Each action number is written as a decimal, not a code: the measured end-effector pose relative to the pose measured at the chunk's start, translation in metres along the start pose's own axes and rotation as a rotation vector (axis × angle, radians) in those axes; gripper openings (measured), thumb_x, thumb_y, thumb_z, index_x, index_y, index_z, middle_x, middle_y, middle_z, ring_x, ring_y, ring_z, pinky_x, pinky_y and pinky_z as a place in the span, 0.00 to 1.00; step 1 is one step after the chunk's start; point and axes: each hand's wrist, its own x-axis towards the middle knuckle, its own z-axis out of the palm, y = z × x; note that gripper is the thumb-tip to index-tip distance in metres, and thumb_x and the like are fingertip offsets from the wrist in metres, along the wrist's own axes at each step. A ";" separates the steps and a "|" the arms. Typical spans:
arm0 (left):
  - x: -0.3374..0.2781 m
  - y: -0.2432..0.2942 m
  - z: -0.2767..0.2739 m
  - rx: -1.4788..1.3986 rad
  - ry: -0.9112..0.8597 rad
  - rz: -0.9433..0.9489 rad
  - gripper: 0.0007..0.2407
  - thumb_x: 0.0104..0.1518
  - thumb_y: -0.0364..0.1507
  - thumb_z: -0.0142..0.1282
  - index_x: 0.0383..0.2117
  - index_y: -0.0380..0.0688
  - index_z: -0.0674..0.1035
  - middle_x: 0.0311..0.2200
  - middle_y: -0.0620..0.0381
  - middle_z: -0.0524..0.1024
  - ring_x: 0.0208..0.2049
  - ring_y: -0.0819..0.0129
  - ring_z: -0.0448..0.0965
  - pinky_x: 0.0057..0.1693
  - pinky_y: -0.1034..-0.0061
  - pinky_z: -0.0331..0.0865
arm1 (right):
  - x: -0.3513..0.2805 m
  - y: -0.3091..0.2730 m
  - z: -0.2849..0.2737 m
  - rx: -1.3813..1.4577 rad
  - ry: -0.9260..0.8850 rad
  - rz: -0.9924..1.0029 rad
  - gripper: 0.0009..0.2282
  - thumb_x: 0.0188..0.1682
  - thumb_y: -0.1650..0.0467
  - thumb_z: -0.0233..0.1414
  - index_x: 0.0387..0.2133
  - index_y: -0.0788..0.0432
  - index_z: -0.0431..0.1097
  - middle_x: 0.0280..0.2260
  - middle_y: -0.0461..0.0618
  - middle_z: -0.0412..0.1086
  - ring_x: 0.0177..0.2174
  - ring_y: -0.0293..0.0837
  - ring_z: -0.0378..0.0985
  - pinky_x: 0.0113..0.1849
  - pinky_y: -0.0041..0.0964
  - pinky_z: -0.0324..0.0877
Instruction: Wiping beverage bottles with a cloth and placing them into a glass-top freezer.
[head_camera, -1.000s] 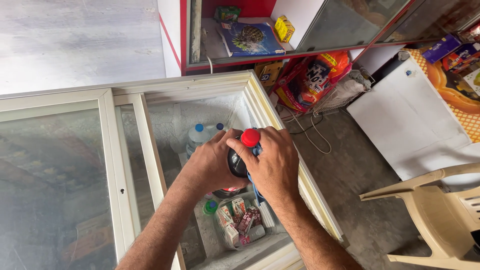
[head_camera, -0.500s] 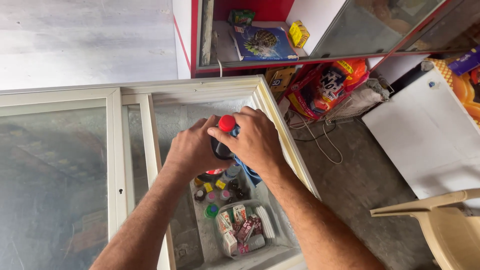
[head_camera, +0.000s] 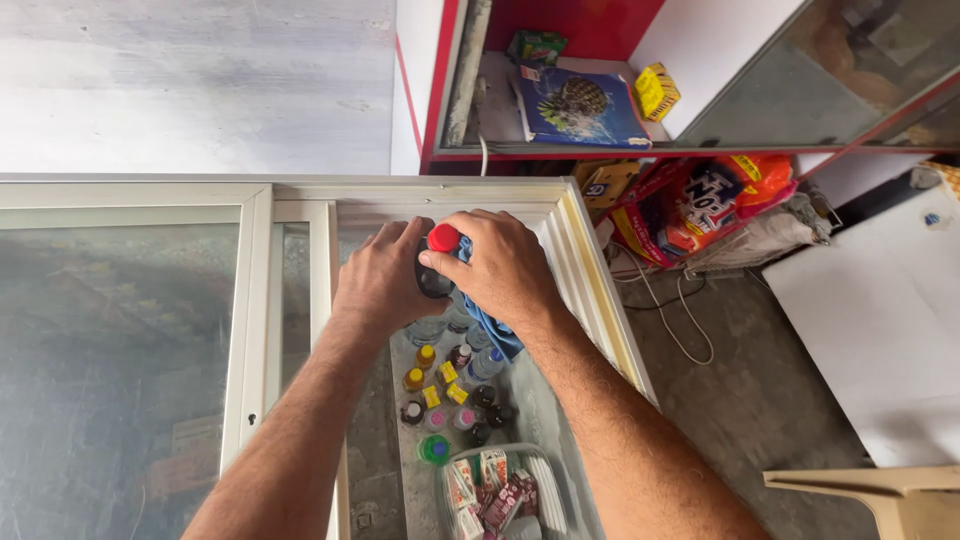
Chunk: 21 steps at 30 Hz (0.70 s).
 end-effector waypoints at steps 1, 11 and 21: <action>0.004 -0.005 0.006 0.000 0.002 -0.009 0.37 0.27 0.36 0.78 0.52 0.56 0.72 0.45 0.53 0.75 0.49 0.51 0.79 0.50 0.56 0.76 | 0.003 0.000 0.004 0.003 -0.007 -0.005 0.17 0.42 0.60 0.66 0.35 0.60 0.76 0.33 0.54 0.77 0.36 0.56 0.80 0.39 0.50 0.73; 0.024 -0.038 0.049 -0.194 0.082 -0.141 0.28 0.41 0.32 0.72 0.54 0.52 0.74 0.48 0.47 0.73 0.48 0.47 0.77 0.51 0.57 0.76 | 0.010 0.021 0.062 0.039 0.033 0.043 0.16 0.42 0.62 0.65 0.39 0.58 0.76 0.36 0.51 0.78 0.38 0.53 0.79 0.41 0.48 0.73; 0.002 -0.056 0.072 -0.335 0.102 -0.072 0.13 0.49 0.23 0.61 0.42 0.42 0.81 0.46 0.47 0.79 0.46 0.45 0.80 0.53 0.57 0.75 | -0.011 0.026 0.091 -0.084 -0.065 0.059 0.15 0.40 0.68 0.66 0.40 0.56 0.78 0.34 0.48 0.77 0.35 0.51 0.77 0.38 0.47 0.74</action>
